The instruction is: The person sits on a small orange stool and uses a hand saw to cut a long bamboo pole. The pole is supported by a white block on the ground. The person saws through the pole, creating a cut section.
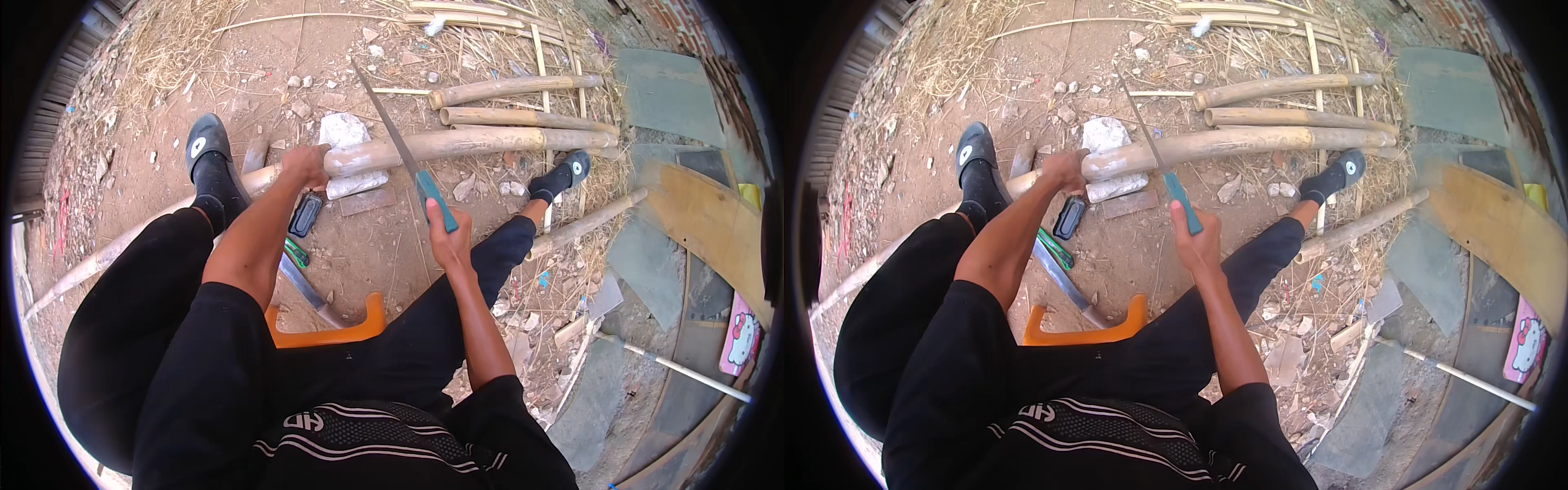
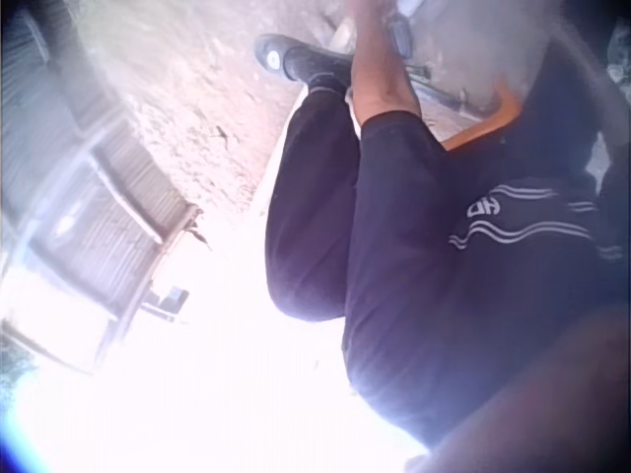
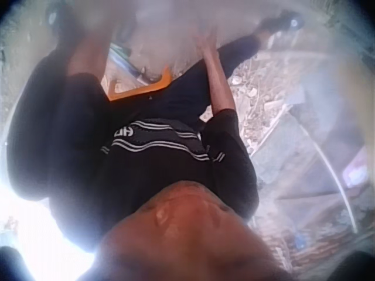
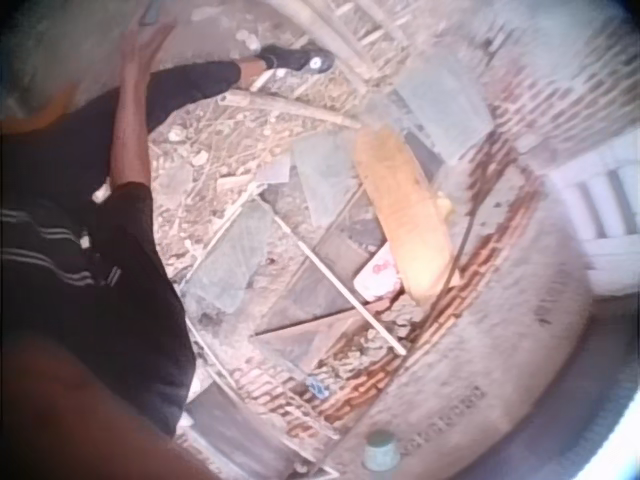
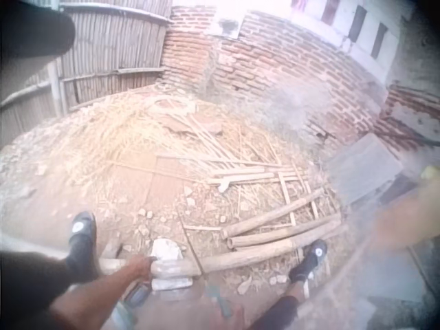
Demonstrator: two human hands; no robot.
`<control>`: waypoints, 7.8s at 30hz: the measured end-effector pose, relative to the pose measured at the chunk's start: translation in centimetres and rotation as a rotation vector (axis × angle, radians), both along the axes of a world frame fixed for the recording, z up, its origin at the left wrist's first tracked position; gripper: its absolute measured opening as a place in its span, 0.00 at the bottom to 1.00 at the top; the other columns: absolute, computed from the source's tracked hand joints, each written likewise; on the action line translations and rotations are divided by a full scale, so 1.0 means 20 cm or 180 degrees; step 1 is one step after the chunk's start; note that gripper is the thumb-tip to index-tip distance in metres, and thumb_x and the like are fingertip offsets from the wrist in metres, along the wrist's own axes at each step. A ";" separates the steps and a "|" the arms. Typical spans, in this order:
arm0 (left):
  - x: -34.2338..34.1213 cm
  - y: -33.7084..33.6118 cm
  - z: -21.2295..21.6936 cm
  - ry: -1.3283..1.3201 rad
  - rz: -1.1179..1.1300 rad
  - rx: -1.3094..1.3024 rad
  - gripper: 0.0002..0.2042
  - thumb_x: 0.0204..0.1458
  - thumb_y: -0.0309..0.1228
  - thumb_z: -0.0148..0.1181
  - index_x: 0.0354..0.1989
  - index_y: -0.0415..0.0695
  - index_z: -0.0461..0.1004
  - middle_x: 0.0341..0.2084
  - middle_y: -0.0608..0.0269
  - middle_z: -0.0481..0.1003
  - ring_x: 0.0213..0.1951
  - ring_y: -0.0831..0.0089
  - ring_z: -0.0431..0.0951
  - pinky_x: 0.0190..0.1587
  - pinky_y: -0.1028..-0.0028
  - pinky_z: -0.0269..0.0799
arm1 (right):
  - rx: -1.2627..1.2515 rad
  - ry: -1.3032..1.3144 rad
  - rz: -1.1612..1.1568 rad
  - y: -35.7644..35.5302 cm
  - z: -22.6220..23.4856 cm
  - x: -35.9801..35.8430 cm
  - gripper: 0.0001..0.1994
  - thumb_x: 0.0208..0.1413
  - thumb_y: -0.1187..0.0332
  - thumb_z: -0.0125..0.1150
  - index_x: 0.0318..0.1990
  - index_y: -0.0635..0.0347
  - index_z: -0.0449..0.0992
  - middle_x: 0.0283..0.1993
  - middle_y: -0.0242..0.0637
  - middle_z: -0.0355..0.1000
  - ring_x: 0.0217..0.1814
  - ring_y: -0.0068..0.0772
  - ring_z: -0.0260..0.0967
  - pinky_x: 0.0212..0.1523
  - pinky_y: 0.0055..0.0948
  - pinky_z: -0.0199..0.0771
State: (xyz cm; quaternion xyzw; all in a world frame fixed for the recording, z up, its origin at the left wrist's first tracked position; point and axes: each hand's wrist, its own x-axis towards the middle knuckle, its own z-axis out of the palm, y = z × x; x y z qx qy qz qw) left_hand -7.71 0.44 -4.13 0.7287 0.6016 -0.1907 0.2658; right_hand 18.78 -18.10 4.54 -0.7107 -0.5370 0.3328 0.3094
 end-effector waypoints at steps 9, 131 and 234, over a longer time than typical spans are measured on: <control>0.07 -0.04 -0.14 -0.0232 -0.0040 0.0106 0.34 0.27 0.32 0.70 0.53 0.53 0.73 0.41 0.55 0.81 0.45 0.53 0.82 0.44 0.58 0.79 | 0.0604 0.0250 0.0081 0.02 -0.26 0.06 0.24 0.62 0.58 0.57 0.18 0.64 0.65 0.14 0.33 0.54 0.18 0.21 0.50 0.20 0.33 0.50; -0.35 0.07 -0.01 -0.0257 0.0060 -0.0142 0.34 0.23 0.31 0.70 0.50 0.54 0.78 0.37 0.54 0.82 0.43 0.56 0.82 0.43 0.62 0.79 | 0.0523 0.1209 0.0097 -0.11 -0.26 -0.14 0.25 0.66 0.56 0.50 0.16 0.59 0.65 0.11 0.26 0.56 0.13 0.17 0.52 0.17 0.25 0.49; -0.10 0.14 0.13 -0.0493 -0.0340 -0.0055 0.33 0.26 0.41 0.74 0.50 0.50 0.78 0.37 0.52 0.82 0.44 0.56 0.82 0.46 0.60 0.78 | 0.0443 0.1112 -0.0343 -0.12 0.18 0.18 0.14 0.61 0.61 0.64 0.31 0.64 0.73 0.21 0.26 0.65 0.20 0.16 0.60 0.21 0.23 0.57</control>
